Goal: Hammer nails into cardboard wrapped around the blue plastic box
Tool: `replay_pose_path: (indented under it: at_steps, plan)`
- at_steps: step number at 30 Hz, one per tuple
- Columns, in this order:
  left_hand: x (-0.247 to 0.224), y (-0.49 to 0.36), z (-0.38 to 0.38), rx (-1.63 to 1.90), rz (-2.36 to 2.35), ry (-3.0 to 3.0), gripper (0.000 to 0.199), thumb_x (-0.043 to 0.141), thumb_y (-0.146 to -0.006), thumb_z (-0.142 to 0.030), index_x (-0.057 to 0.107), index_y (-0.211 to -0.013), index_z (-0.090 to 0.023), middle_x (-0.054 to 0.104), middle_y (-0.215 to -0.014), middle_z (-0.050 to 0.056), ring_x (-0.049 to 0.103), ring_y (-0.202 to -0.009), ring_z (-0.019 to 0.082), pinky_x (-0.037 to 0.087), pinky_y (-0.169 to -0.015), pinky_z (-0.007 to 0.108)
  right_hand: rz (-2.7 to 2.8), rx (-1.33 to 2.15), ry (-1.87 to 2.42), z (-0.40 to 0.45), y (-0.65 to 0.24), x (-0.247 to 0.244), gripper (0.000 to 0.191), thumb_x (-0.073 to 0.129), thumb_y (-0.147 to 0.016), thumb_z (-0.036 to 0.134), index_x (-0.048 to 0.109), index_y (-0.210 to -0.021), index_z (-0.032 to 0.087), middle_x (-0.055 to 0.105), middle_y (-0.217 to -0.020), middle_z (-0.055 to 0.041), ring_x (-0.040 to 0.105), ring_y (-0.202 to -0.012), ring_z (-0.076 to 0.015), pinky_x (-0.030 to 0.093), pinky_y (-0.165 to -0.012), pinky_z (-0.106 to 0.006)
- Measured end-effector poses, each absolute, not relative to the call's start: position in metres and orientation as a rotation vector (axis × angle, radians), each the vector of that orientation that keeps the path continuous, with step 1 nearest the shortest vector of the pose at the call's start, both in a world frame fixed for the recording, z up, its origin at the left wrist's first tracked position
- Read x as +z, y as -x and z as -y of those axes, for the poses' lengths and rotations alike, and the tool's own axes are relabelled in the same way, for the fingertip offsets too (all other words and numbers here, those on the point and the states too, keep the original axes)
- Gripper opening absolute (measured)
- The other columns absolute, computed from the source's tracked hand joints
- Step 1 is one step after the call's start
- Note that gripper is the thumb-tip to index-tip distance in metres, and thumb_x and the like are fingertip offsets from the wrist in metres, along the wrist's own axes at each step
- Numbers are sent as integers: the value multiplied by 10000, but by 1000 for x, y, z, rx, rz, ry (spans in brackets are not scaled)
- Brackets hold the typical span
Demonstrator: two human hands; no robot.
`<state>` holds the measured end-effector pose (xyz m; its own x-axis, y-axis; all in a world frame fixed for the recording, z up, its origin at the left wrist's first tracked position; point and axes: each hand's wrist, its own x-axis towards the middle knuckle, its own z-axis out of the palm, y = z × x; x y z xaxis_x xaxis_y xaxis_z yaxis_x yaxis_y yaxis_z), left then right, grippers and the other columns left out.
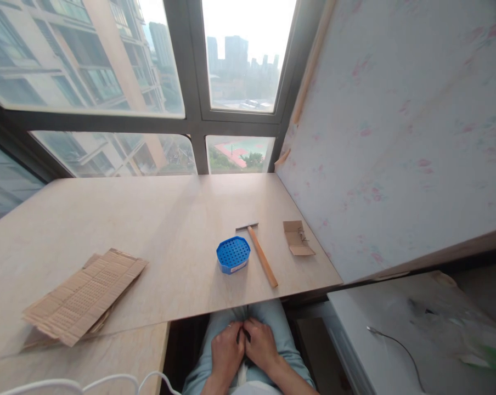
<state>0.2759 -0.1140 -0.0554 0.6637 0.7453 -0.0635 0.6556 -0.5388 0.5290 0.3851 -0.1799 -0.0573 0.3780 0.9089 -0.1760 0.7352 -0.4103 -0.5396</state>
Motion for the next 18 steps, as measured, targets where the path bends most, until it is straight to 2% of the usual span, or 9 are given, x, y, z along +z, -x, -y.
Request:
replay_pose_path:
  at_steps: [18]
  plan:
    - [-63, -272, 112, 223, -1108, -2325, 289, 442, -898, -196, 726, -939, -235, 748, -885, 27, 711, -796, 215, 475, -659, 279, 1466, 644, 2337, 181, -382, -62, 225, 476, -865, 193, 697, -904, 213, 707, -905, -50, 673, -828, -209, 429, -681, -266]
